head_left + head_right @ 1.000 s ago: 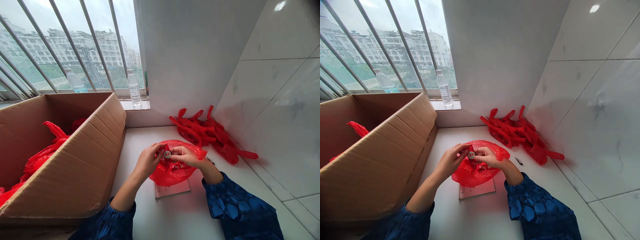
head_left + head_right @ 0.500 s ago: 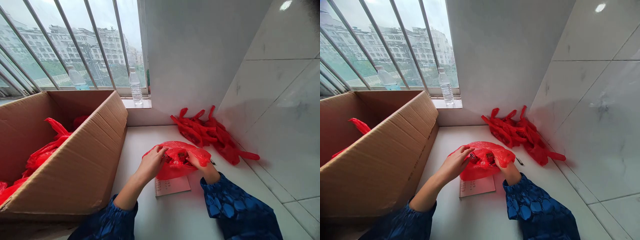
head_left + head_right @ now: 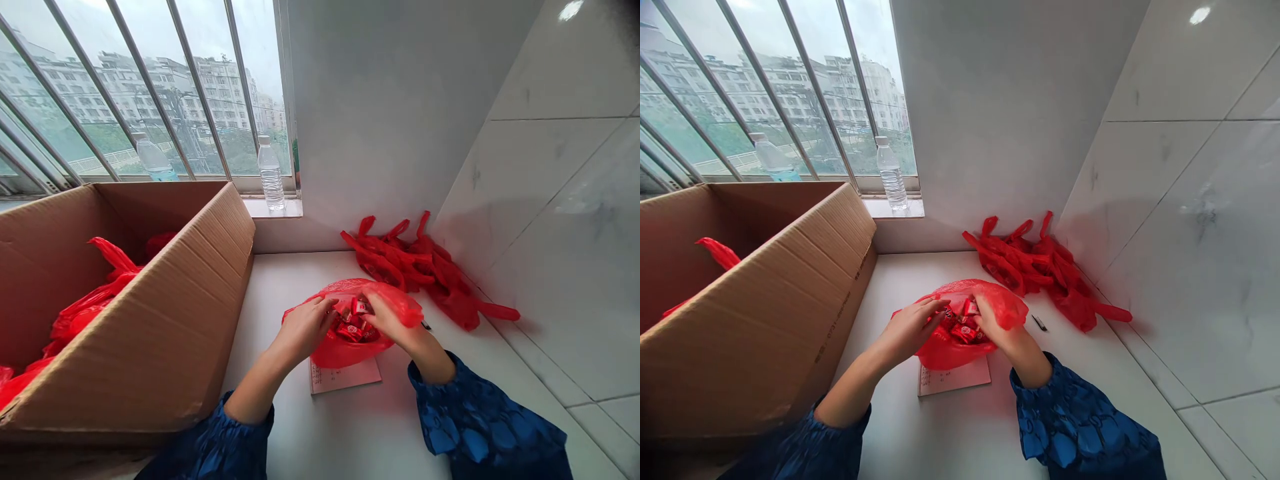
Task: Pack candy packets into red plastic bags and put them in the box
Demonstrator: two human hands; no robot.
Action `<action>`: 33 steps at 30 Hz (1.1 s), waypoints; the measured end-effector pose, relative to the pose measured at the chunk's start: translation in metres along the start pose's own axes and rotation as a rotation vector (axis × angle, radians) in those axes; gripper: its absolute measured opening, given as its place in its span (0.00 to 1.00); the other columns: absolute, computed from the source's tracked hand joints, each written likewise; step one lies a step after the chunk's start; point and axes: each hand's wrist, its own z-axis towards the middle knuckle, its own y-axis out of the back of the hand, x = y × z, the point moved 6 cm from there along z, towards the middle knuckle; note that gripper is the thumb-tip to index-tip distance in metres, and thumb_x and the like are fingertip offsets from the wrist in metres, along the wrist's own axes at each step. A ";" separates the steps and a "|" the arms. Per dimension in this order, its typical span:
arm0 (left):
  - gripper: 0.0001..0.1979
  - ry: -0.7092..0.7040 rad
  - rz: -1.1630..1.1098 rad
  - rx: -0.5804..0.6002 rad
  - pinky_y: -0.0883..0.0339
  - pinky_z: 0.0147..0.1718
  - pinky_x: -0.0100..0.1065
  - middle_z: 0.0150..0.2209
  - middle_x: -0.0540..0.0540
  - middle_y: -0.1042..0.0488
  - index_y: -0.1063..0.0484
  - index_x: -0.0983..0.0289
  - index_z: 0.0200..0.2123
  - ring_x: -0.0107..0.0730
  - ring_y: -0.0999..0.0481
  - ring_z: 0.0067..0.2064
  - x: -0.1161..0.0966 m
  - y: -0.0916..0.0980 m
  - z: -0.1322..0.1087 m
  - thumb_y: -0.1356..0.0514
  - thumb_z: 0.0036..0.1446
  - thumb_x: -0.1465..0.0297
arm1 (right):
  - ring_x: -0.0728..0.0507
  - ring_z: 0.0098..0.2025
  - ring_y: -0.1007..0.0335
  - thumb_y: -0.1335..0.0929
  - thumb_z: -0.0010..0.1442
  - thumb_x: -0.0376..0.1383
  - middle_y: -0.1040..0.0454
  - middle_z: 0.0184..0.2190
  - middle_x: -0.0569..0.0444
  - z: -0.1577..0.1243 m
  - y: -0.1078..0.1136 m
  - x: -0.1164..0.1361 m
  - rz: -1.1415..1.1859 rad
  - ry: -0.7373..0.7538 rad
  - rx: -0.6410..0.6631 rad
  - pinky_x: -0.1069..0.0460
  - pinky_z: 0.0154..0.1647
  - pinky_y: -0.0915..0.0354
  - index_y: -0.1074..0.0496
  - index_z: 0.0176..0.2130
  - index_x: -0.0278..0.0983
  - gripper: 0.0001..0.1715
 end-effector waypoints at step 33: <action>0.05 0.377 0.229 0.113 0.52 0.22 0.29 0.21 0.50 0.24 0.20 0.54 0.30 0.36 0.24 0.26 0.015 0.049 -0.047 0.34 0.51 0.61 | 0.36 0.37 0.28 0.30 0.61 0.39 0.26 0.35 0.51 -0.063 0.115 0.045 -0.494 -0.076 -0.248 0.45 0.31 0.35 0.34 0.36 0.42 0.07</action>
